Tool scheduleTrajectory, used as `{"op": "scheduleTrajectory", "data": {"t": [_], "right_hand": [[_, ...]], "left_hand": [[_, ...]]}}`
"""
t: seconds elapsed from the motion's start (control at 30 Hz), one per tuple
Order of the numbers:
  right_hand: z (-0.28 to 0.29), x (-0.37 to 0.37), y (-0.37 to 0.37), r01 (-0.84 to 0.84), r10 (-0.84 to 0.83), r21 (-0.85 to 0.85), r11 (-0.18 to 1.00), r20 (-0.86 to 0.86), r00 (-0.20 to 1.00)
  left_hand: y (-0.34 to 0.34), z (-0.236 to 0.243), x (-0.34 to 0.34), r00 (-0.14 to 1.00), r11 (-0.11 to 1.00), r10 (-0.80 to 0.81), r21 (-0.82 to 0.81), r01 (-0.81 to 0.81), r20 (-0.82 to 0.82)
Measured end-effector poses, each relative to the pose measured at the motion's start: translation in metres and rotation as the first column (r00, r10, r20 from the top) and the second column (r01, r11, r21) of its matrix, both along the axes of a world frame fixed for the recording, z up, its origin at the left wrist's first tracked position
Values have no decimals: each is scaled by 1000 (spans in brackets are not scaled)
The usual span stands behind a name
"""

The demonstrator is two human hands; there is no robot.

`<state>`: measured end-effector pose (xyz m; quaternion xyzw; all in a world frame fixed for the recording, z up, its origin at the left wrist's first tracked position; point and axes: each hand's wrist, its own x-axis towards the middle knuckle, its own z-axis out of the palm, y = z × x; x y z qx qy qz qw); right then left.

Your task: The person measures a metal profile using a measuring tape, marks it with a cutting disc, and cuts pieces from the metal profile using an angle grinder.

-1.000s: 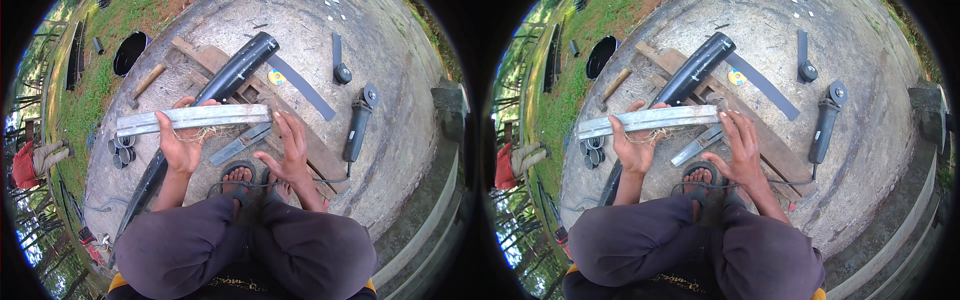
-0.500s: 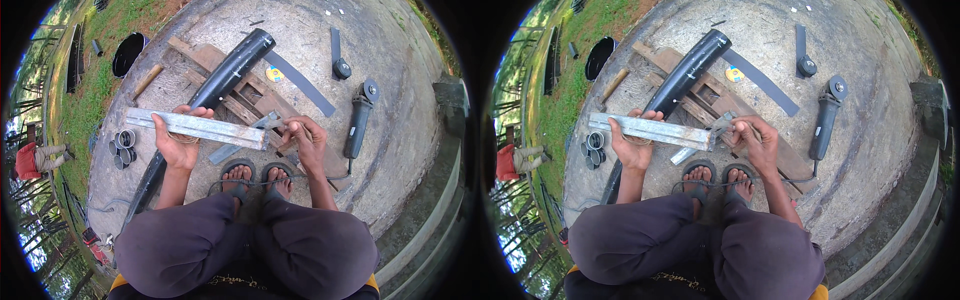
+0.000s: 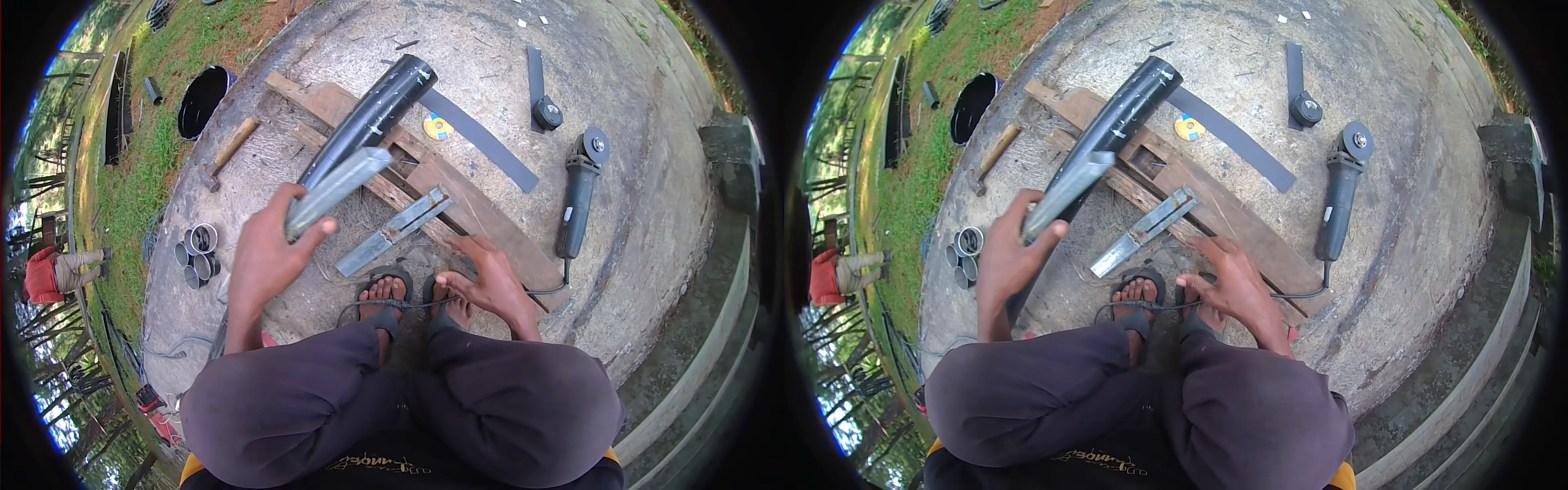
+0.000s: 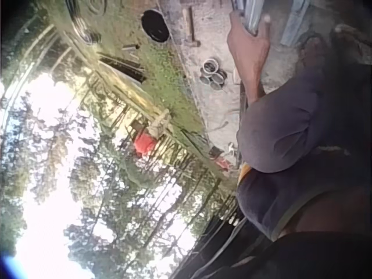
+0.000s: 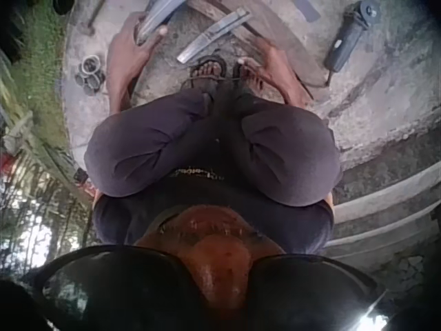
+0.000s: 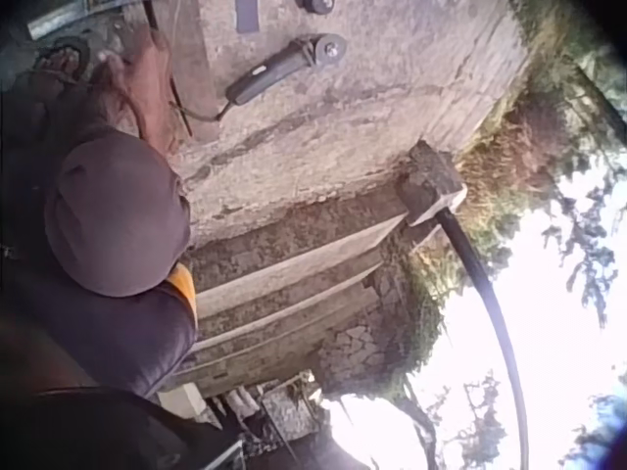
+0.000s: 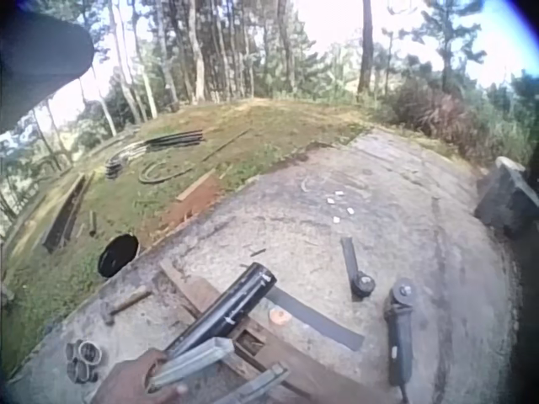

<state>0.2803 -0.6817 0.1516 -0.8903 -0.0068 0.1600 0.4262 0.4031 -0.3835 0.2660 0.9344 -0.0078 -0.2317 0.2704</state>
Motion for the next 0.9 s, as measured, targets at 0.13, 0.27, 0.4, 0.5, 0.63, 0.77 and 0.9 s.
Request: {"op": "scheduleTrajectory", "data": {"t": [0.13,0.27,0.4,0.5,0.63,0.77,0.9], "right_hand": [[8,29,10,180,-166,177,968,-95,982],[-4,39,14,338,-326,258,905,-86,941],[-8,31,15,500,-474,662,559,-239,847],[-5,33,25,456,-490,813,362,-250,835],[-16,37,26,439,-490,791,426,-206,847],[-35,55,22,480,-493,715,508,-216,843],[-37,62,9,522,-563,253,814,126,817]], "left_hand": [[-36,-102,-22,937,951,-301,-14,308,174],[-52,-128,-34,926,948,-232,-143,283,297],[-51,-122,-41,882,881,-196,-317,350,429],[-48,-116,-46,830,856,-269,-273,438,488],[-51,-116,-48,802,850,-293,-242,468,520],[-57,-123,-42,863,905,-284,-179,385,417],[-56,-149,-24,905,960,-224,-81,270,363]]}}
